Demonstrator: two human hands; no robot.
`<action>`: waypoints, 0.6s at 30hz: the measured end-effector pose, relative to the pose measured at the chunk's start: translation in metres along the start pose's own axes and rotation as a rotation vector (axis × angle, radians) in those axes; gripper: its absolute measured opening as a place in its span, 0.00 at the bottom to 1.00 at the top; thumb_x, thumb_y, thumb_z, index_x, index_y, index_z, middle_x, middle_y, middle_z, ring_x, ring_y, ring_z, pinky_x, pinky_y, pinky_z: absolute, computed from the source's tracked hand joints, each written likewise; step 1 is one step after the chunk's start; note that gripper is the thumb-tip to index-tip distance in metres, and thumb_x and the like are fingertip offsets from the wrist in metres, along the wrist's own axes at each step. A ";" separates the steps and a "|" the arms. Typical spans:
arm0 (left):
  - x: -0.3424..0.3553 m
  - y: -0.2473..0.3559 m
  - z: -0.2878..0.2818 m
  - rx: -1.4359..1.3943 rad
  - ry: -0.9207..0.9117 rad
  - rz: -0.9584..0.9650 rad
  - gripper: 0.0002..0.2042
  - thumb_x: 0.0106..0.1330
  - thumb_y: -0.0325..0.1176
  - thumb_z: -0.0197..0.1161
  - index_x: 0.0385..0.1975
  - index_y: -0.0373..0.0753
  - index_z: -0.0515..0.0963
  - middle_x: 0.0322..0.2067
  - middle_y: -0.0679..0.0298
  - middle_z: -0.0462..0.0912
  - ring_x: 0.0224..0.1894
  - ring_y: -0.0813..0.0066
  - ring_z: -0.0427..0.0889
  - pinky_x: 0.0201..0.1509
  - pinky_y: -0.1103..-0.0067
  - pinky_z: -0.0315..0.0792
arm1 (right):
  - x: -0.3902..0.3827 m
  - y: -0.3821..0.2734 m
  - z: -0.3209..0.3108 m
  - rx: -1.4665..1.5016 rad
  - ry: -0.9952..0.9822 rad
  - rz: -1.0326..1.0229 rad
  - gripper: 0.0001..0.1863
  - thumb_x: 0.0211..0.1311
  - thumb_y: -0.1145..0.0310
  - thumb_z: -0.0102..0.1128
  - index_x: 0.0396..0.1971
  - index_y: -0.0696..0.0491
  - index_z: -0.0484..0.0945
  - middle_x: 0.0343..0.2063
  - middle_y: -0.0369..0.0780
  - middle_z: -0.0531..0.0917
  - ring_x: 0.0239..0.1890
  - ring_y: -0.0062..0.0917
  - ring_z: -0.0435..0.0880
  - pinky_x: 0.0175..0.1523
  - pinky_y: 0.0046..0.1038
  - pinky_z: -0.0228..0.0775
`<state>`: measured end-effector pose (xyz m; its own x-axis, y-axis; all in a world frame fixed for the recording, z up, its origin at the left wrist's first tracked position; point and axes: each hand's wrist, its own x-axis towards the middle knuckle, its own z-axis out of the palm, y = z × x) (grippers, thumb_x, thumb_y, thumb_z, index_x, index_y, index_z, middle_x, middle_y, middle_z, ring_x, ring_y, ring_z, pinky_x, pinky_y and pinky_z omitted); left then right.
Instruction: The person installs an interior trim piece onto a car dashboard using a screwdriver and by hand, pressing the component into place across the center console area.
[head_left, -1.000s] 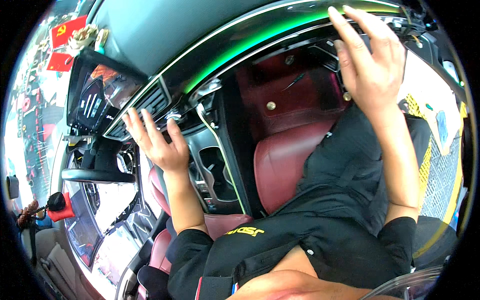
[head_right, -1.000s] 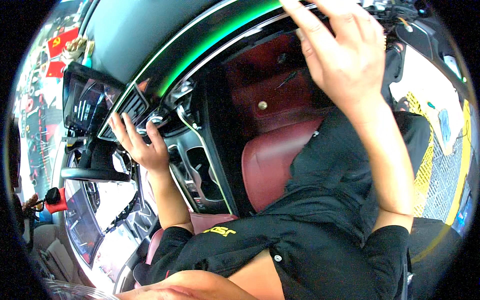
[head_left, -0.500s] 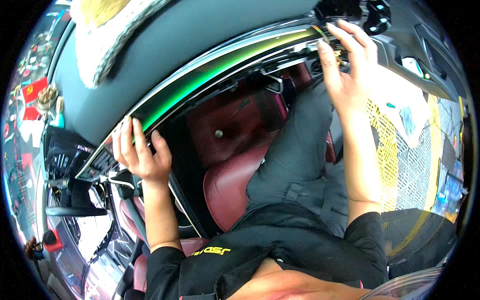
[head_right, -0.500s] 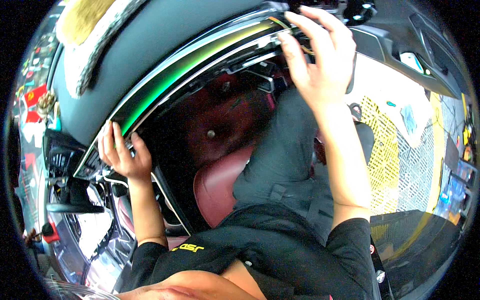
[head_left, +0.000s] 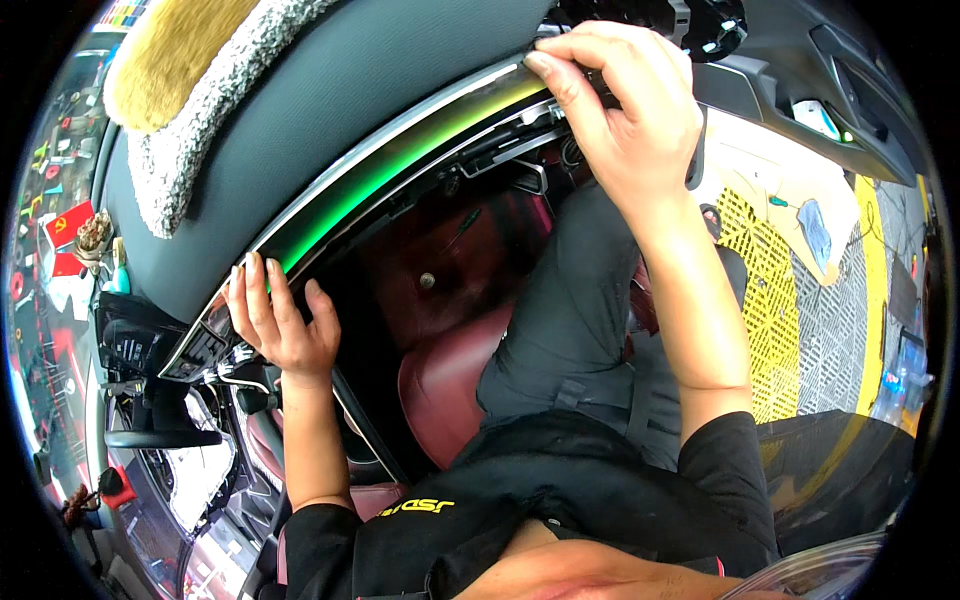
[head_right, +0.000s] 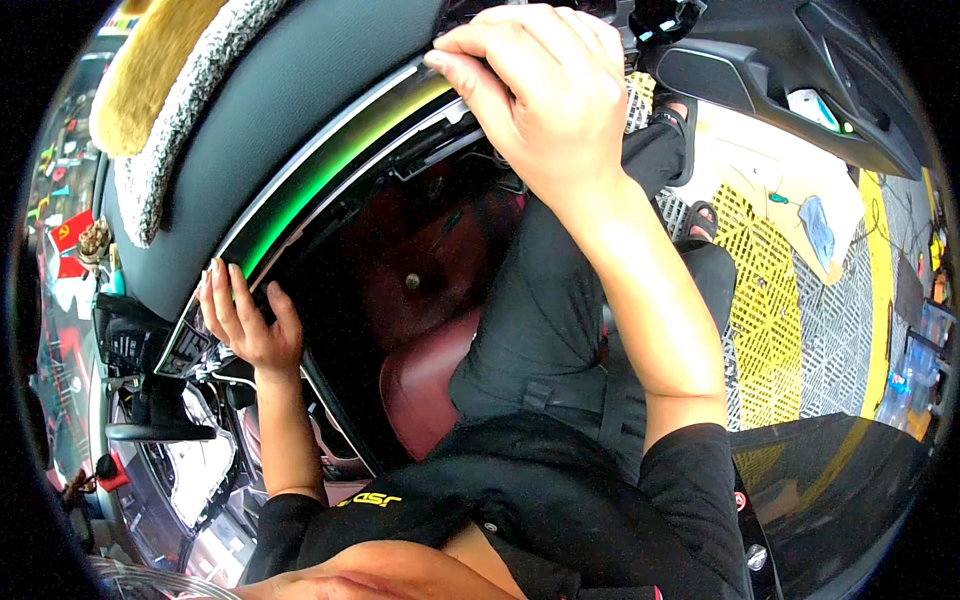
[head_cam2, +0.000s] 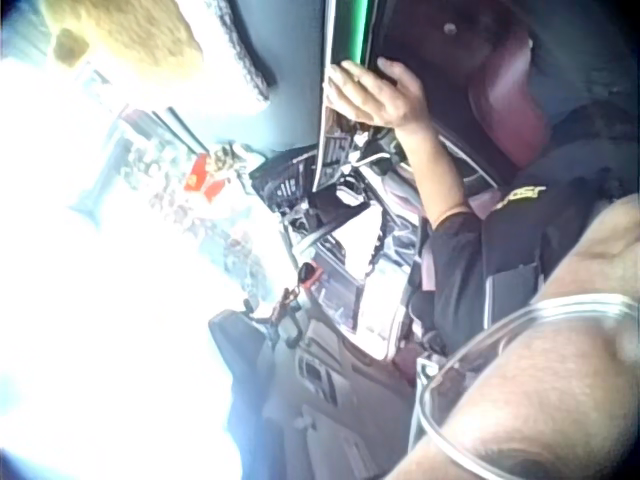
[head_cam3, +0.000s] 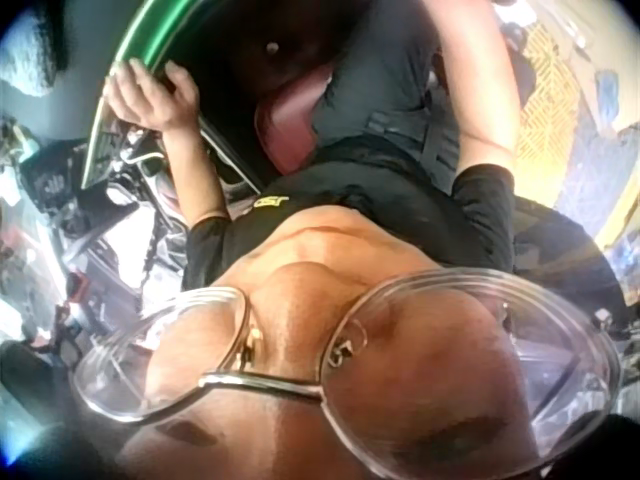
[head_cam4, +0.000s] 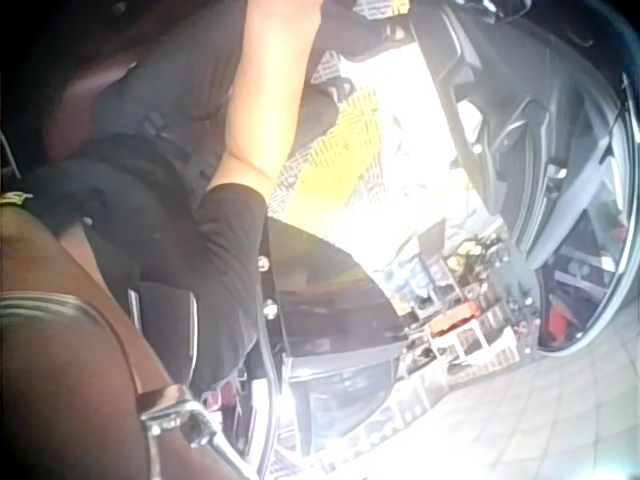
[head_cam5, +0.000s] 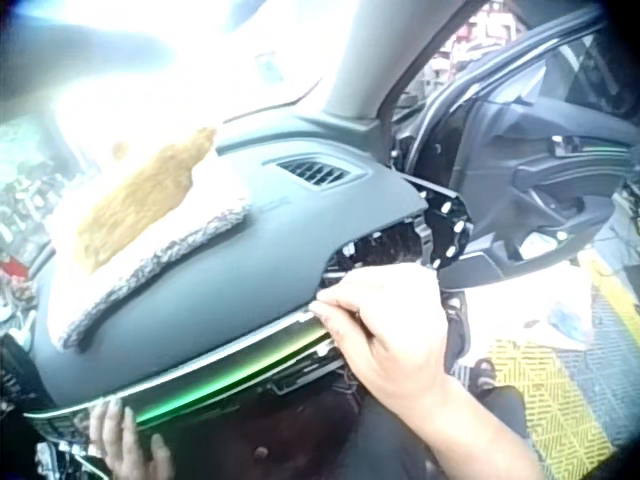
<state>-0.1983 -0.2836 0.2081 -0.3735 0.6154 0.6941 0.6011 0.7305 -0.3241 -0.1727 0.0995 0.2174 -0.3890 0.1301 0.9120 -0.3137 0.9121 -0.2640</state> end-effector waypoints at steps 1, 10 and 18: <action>0.001 0.001 -0.001 -0.004 -0.011 0.006 0.22 0.66 0.29 0.67 0.60 0.29 0.80 0.64 0.48 0.79 0.68 0.45 0.74 0.75 0.54 0.67 | 0.003 0.000 0.001 -0.004 0.014 -0.019 0.09 0.55 0.71 0.80 0.35 0.51 0.89 0.35 0.35 0.90 0.40 0.26 0.88 0.49 0.27 0.73; 0.023 0.014 -0.001 -0.100 -0.064 0.087 0.23 0.65 0.29 0.69 0.60 0.30 0.81 0.64 0.51 0.81 0.69 0.50 0.74 0.77 0.56 0.64 | 0.008 -0.006 0.000 -0.058 0.047 -0.046 0.09 0.53 0.71 0.81 0.34 0.50 0.89 0.34 0.33 0.90 0.40 0.25 0.88 0.49 0.26 0.73; 0.030 0.024 0.000 -0.083 -0.078 0.068 0.25 0.62 0.30 0.69 0.60 0.30 0.80 0.64 0.50 0.80 0.68 0.50 0.75 0.76 0.56 0.65 | 0.012 -0.016 -0.001 -0.028 -0.012 -0.107 0.12 0.50 0.70 0.84 0.33 0.50 0.89 0.33 0.34 0.89 0.39 0.26 0.88 0.47 0.27 0.73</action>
<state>-0.1957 -0.2476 0.2215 -0.3815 0.6860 0.6195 0.6820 0.6613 -0.3122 -0.1713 0.0865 0.2326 -0.3648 0.0273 0.9307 -0.3295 0.9311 -0.1565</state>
